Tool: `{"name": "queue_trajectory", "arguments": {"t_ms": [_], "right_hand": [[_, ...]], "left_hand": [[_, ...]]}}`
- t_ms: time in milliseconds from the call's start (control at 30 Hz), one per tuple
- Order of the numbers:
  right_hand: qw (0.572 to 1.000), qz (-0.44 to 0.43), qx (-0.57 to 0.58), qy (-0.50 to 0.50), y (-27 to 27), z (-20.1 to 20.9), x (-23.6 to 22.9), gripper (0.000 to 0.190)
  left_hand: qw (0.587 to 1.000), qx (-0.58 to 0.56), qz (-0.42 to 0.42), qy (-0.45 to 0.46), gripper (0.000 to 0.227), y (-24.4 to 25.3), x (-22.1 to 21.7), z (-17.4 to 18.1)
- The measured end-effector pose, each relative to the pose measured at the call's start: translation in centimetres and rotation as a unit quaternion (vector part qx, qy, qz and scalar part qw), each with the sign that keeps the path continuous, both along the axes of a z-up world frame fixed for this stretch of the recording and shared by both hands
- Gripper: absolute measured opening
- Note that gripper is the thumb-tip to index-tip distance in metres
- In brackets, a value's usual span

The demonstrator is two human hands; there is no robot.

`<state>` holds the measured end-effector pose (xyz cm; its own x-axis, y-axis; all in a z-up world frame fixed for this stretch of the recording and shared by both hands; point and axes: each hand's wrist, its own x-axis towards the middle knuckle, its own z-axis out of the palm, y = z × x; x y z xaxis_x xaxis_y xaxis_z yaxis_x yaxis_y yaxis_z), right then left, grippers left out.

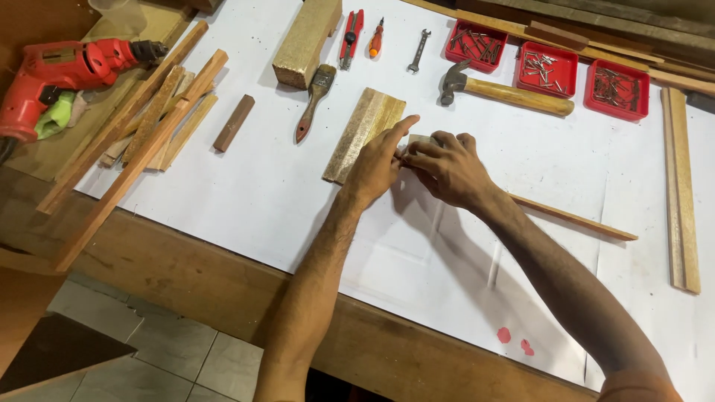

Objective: The user is using a block of sandpaper to sand a long thin strip of wood on a workbench.

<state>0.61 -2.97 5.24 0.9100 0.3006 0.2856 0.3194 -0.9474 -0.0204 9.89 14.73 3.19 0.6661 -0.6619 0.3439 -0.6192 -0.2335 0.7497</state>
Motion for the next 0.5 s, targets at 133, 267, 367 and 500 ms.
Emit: {"name": "queue_trajectory", "arguments": {"t_ms": [133, 267, 367, 500], "right_hand": [[1.0, -0.009, 0.001, 0.03, -0.9, 0.4, -1.2, 0.027], [0.997, -0.036, -0.022, 0.063, -1.3, 1.1, -2.2, 0.031], [0.995, -0.046, -0.036, 0.078, -0.9, 1.6, -2.0, 0.029], [0.997, -0.035, -0.01, 0.07, -0.3, 0.7, -0.3, 0.03]], "left_hand": [[0.999, 0.004, -0.009, 0.036, 0.084, -0.1, -0.4, 0.5], [0.999, -0.01, -0.017, 0.034, 0.086, -0.1, -0.6, 0.4], [1.0, -0.004, -0.016, 0.02, 0.085, -0.3, -0.7, 0.2], [1.0, 0.004, -0.019, 0.015, 0.084, -0.6, -0.4, -0.3]]}}
